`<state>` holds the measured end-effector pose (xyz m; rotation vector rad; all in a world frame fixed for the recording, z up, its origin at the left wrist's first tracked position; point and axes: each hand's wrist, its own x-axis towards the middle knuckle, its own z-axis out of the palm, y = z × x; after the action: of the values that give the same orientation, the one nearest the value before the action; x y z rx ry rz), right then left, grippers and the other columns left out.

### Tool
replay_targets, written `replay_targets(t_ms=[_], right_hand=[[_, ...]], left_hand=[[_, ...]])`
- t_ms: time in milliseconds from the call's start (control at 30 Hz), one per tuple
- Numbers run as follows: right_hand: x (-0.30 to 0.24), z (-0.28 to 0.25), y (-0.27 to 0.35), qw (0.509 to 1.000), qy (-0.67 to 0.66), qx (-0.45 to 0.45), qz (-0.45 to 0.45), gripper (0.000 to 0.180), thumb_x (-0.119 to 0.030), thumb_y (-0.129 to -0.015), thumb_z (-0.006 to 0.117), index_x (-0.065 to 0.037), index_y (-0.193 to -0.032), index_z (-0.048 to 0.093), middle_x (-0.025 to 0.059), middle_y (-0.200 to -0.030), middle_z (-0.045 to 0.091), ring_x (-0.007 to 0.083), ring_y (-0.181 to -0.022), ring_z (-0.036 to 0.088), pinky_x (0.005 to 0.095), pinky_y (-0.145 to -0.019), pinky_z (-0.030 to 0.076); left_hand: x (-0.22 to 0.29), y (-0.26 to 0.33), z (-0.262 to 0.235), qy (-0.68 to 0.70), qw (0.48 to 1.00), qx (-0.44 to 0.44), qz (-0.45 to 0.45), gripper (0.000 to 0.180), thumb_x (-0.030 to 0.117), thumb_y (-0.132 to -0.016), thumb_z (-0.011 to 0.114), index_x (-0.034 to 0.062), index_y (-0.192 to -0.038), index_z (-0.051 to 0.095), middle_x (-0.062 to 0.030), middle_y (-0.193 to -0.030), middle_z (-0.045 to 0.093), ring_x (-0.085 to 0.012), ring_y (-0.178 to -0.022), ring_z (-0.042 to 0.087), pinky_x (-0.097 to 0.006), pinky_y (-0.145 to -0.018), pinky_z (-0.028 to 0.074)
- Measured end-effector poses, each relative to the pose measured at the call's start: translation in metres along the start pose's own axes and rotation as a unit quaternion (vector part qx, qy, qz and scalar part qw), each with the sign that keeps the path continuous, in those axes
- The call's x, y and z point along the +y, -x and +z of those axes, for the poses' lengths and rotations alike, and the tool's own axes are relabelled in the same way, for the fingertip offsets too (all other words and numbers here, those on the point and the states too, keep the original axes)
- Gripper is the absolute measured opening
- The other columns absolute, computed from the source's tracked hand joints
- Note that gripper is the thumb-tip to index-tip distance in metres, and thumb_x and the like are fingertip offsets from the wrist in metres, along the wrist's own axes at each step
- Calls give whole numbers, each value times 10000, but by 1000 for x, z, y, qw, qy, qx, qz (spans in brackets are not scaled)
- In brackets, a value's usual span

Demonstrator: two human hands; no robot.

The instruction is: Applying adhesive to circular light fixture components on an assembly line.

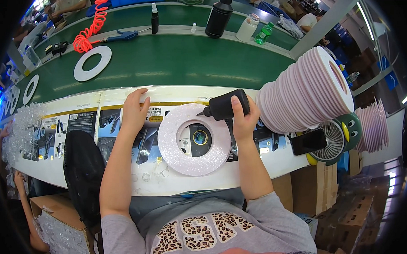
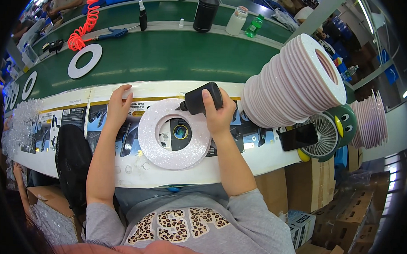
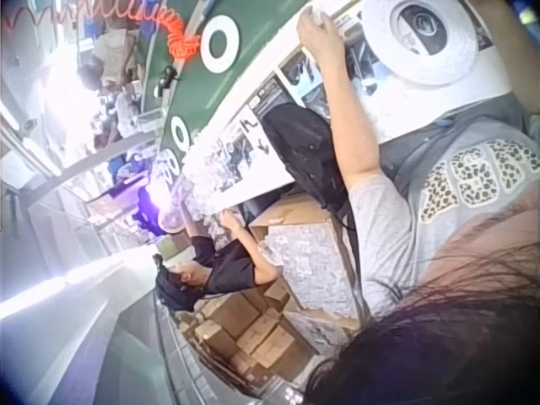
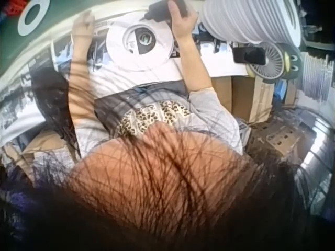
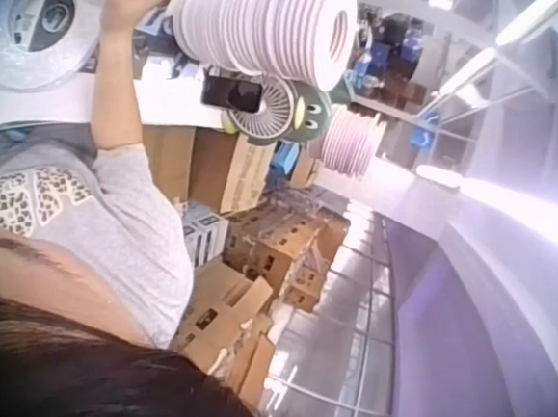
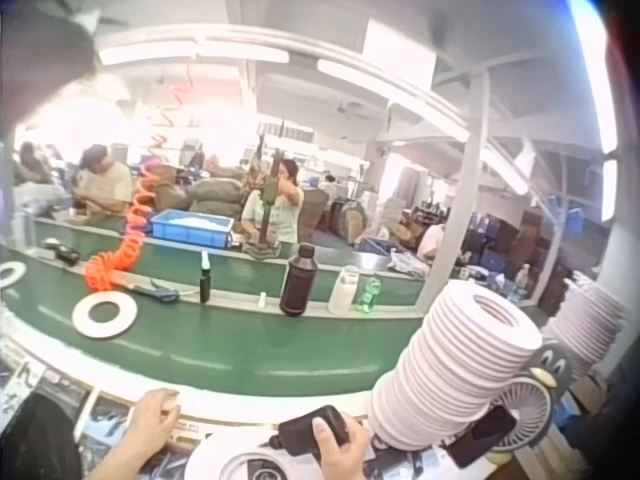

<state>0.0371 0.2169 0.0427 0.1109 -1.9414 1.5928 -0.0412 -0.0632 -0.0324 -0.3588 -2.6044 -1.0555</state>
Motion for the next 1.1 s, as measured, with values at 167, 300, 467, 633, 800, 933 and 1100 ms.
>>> replay_targets(t_ms=[167, 300, 467, 633, 800, 933, 1100], right_hand=[[1, -1, 0, 1000, -5, -5, 5, 252, -211, -880, 596, 11, -766, 563, -26, -663, 498, 47, -626, 416, 204, -544, 327], [-1, 0, 1, 1000, 2, -5, 3, 255, -217, -881, 597, 12, -773, 565, -27, -664, 497, 49, -628, 418, 207, -545, 329], [-1, 0, 1, 1000, -6, 14, 5, 258, -223, -881, 601, 12, -780, 570, -24, -675, 502, 52, -642, 423, 204, -564, 339], [3, -1, 0, 1000, -6, 0, 3, 253, -228, -882, 602, 9, -797, 579, -19, -692, 517, 56, -654, 434, 205, -581, 353], [4, -2, -1, 1000, -15, 11, 1, 256, -232, -884, 599, 10, -802, 578, -15, -707, 524, 60, -669, 444, 211, -603, 366], [5, -4, -3, 999, -32, 31, 0, 273, -259, -894, 581, 4, -821, 581, -8, -742, 537, 62, -703, 454, 210, -630, 374], [8, -3, -10, 998, -38, 41, -11, 273, -279, -910, 556, -19, -829, 565, -26, -752, 511, 56, -718, 453, 197, -633, 369]], left_hand=[[0, 0, -1, 0, 1000, -5, -3, 285, 130, -894, 538, 14, -1155, 541, -171, -1167, 539, -289, -1050, 553, -336, -826, 512], [0, 1, 0, -1, 1000, -2, -1, 280, 129, -894, 537, 17, -1151, 545, -170, -1164, 540, -290, -1050, 554, -336, -825, 514], [0, 1, 1, -5, 1000, 4, 6, 277, 126, -892, 538, 18, -1147, 549, -170, -1159, 543, -289, -1044, 558, -332, -821, 517], [0, 0, -1, -6, 1000, 5, 5, 277, 123, -891, 540, 18, -1146, 550, -171, -1158, 544, -290, -1033, 564, -331, -813, 520], [1, 0, 0, -1, 1000, 0, 1, 277, 122, -891, 540, 15, -1146, 549, -172, -1158, 544, -291, -1037, 561, -331, -814, 519], [2, 0, 0, 2, 1000, -1, -3, 276, 122, -888, 542, 13, -1141, 552, -173, -1153, 549, -296, -1042, 558, -332, -816, 517], [-5, 0, 3, 33, 998, 44, -1, 253, 123, -833, 588, 14, -1062, 590, -161, -1059, 610, -326, -1017, 554, -401, -903, 421]])
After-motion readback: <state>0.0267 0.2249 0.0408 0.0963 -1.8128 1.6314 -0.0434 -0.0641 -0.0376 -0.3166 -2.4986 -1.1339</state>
